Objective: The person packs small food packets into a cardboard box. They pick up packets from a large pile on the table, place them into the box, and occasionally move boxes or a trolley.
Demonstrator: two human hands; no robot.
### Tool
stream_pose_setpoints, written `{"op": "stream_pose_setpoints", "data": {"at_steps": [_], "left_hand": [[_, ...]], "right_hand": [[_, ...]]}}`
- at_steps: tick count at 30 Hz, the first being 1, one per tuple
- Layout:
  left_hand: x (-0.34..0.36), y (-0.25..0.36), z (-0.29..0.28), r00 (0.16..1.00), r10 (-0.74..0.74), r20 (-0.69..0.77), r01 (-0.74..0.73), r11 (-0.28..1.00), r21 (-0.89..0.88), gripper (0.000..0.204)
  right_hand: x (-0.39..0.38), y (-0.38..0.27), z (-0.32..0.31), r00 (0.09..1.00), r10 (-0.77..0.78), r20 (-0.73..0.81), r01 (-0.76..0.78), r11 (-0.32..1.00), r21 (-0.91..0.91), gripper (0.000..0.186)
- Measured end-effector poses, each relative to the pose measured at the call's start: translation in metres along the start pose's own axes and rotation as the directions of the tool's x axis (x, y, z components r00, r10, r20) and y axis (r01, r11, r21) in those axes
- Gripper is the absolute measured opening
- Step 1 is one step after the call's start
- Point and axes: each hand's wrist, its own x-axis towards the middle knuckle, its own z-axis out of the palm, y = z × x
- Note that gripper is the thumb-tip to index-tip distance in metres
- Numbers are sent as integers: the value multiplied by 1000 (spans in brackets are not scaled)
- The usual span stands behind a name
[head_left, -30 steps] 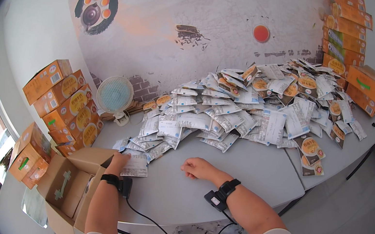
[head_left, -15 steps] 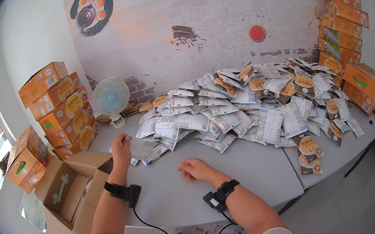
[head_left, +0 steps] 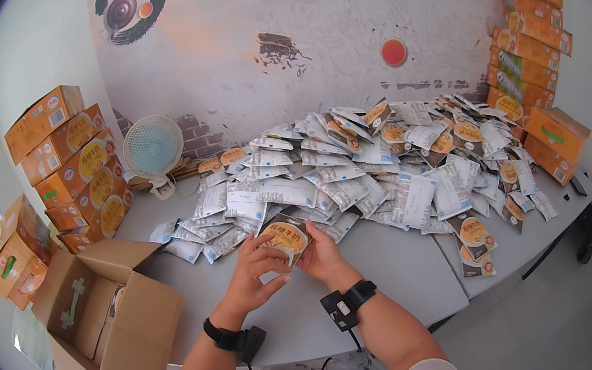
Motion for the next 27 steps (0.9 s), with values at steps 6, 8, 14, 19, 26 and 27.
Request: {"op": "stream_pose_setpoints", "data": {"at_steps": [6, 8, 14, 19, 26, 27], "left_hand": [[-31, -54, 10, 753, -599, -272, 380, 734, -563, 23], [-35, -68, 17, 626, -747, -224, 428, 569, -702, 32], [-35, -63, 16, 435, -838, 330, 644, 34, -764, 36], [-40, -68, 23, 504, -772, 387, 624, 16, -781, 33], [-52, -90, 26, 502, -844, 187, 431, 57, -900, 27], [-53, -92, 25, 513, -841, 170, 421, 74, -904, 26]], "right_hand": [[5, 7, -7, 991, 18, -130, -27, 997, -69, 42], [3, 4, -2, 990, 22, -137, -32, 997, -70, 41], [3, 5, -4, 986, 29, -165, -42, 996, -75, 42], [5, 4, -5, 984, -31, -173, 30, 1000, -7, 38], [1, 2, 0, 996, 91, 10, -91, 995, -37, 39], [0, 3, -1, 992, 122, 41, -120, 991, -56, 40]]}}
